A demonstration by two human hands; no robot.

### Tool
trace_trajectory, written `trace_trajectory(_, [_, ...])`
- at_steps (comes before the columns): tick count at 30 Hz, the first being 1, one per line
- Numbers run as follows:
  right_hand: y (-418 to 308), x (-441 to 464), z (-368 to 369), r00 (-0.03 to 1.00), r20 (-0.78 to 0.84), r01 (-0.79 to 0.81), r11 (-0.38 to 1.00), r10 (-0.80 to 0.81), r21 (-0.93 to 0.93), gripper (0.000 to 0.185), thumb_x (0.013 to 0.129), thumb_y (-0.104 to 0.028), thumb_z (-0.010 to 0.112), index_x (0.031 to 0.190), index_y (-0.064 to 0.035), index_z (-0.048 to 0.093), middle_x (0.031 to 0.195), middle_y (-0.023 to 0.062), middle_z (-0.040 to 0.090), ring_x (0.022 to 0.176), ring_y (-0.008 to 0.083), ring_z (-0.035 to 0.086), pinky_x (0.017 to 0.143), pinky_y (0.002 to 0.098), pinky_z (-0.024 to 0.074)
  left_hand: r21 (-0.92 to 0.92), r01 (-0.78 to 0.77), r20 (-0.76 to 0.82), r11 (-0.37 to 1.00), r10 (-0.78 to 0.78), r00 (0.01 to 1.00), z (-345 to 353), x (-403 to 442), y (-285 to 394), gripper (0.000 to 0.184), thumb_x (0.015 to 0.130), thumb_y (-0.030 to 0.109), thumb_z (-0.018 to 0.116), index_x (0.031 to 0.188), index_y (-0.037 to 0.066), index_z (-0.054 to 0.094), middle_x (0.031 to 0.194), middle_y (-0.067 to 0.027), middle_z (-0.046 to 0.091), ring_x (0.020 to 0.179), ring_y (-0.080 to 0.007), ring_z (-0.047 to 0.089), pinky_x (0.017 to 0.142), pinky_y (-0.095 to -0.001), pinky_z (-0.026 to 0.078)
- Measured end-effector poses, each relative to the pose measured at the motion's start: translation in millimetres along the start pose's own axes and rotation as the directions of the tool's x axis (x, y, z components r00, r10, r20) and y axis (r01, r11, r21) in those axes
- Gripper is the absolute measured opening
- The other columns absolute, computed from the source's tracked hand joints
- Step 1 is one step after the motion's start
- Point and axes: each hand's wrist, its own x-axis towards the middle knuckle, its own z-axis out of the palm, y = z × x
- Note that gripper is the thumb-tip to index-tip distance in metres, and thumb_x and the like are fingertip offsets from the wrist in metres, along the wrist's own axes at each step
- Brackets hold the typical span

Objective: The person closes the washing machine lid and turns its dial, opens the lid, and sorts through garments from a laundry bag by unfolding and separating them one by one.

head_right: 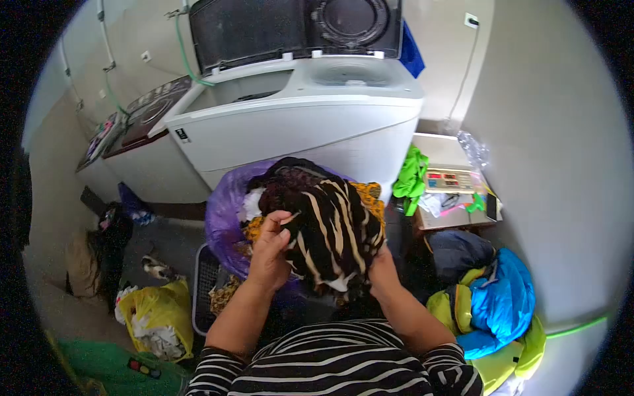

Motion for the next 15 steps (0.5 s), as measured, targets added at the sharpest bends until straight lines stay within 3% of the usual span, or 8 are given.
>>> trace_trajectory(4, [-37,-13,-52,0.953,-0.231,-0.106,0.929,0.197,0.355,0.038,0.090,-0.020,0.047,0.123,-0.0045,0.042,0.129,0.0161,0.043,0.112,0.0232,0.048,0.095,0.0330,0.0362,-0.189,0.060,-0.036,0.980,-0.068,0.997,19,11,-18,0.028,0.087,0.007,0.048,0.114,0.009,0.044,0.109,-0.0077,0.052,0.091,-0.0144,0.052,0.079,-0.0249,0.042])
trace_trajectory(10, [-51,-27,-77,0.931,-0.275,-0.064,0.850,0.239,0.523,0.039,0.086,-0.019,0.052,0.119,-0.0010,0.045,0.117,0.0163,0.052,0.104,0.0238,0.052,0.091,0.0310,0.0395,-0.236,0.196,-0.094,0.952,-0.223,0.970,31,22,-39,0.027,0.087,0.003,0.045,0.113,0.009,0.045,0.106,-0.0080,0.053,0.091,-0.0147,0.052,0.079,-0.0253,0.043])
trace_trajectory(13, [-20,-30,-97,0.865,-0.500,-0.052,0.999,0.050,0.009,0.032,0.085,-0.016,0.055,0.112,-0.0005,0.047,0.108,0.0117,0.053,0.100,0.0199,0.051,0.090,0.0285,0.0371,-0.298,0.170,-0.106,0.939,-0.209,0.972,33,28,-47,0.027,0.086,0.002,0.045,0.112,0.008,0.045,0.107,-0.0075,0.052,0.091,-0.0148,0.052,0.079,-0.0260,0.043])
trace_trajectory(15, [-9,-39,-82,0.777,-0.602,-0.064,0.929,-0.183,-0.365,0.028,0.082,-0.013,0.058,0.106,-0.0001,0.049,0.103,0.0101,0.052,0.096,0.0179,0.049,0.089,0.0264,0.0353,-0.320,0.159,-0.130,0.934,-0.210,0.969,35,30,-54,0.027,0.086,0.000,0.046,0.112,0.008,0.045,0.107,-0.0071,0.052,0.092,-0.0146,0.052,0.079,-0.0265,0.044])
